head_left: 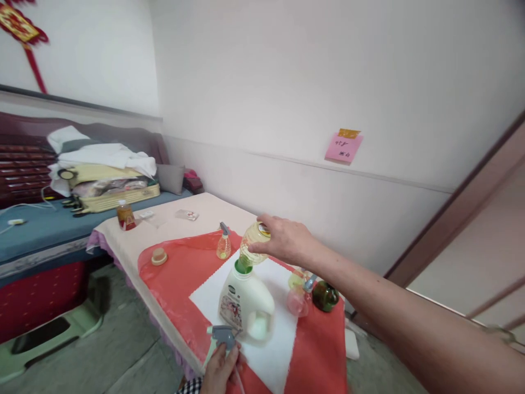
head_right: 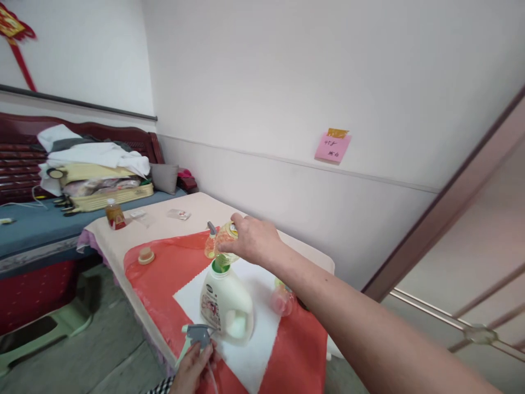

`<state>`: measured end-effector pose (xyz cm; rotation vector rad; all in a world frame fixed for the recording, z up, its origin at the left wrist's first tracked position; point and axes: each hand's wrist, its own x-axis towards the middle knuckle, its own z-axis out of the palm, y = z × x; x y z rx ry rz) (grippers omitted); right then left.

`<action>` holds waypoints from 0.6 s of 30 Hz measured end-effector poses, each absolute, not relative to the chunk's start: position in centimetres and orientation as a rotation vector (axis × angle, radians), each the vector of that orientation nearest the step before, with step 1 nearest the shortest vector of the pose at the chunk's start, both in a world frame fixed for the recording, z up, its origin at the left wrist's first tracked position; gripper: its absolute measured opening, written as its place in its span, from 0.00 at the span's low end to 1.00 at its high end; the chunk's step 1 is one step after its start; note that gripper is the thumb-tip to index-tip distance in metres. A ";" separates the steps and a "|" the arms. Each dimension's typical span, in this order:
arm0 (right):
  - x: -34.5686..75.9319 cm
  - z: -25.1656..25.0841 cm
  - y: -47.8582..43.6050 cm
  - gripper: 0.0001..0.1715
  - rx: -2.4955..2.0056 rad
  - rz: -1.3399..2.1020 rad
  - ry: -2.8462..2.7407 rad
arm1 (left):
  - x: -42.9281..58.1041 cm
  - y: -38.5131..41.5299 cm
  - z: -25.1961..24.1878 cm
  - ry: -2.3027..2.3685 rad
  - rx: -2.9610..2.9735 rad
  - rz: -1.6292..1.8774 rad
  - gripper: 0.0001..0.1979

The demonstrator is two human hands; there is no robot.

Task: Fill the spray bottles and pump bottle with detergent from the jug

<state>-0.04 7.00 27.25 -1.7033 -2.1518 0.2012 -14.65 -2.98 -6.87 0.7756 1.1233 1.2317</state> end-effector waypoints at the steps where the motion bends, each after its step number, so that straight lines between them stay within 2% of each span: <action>1: 0.6 26.9 6.6 0.34 -1.694 0.246 -2.085 | -14.6 -3.0 -7.0 1.126 0.776 1.237 0.31; 5: 4.3 23.0 3.8 0.36 -1.684 0.495 -1.667 | -14.7 -3.0 -7.0 1.130 0.741 1.279 0.30; 11: 7.5 10.9 -3.6 0.37 -1.485 1.164 -0.965 | -15.9 -3.1 -3.6 0.997 0.390 1.303 0.28; 13: 7.8 6.5 -6.4 0.33 -1.392 1.325 -0.756 | -16.2 -3.1 -1.3 0.963 0.289 1.404 0.28; 15: 8.2 2.8 -8.9 0.25 -1.061 1.604 -0.230 | -16.2 -3.2 1.5 0.904 0.247 1.520 0.26; 18: 8.8 -0.9 -12.0 0.20 -0.867 1.683 -0.041 | -16.0 -3.5 5.8 0.851 0.243 1.643 0.20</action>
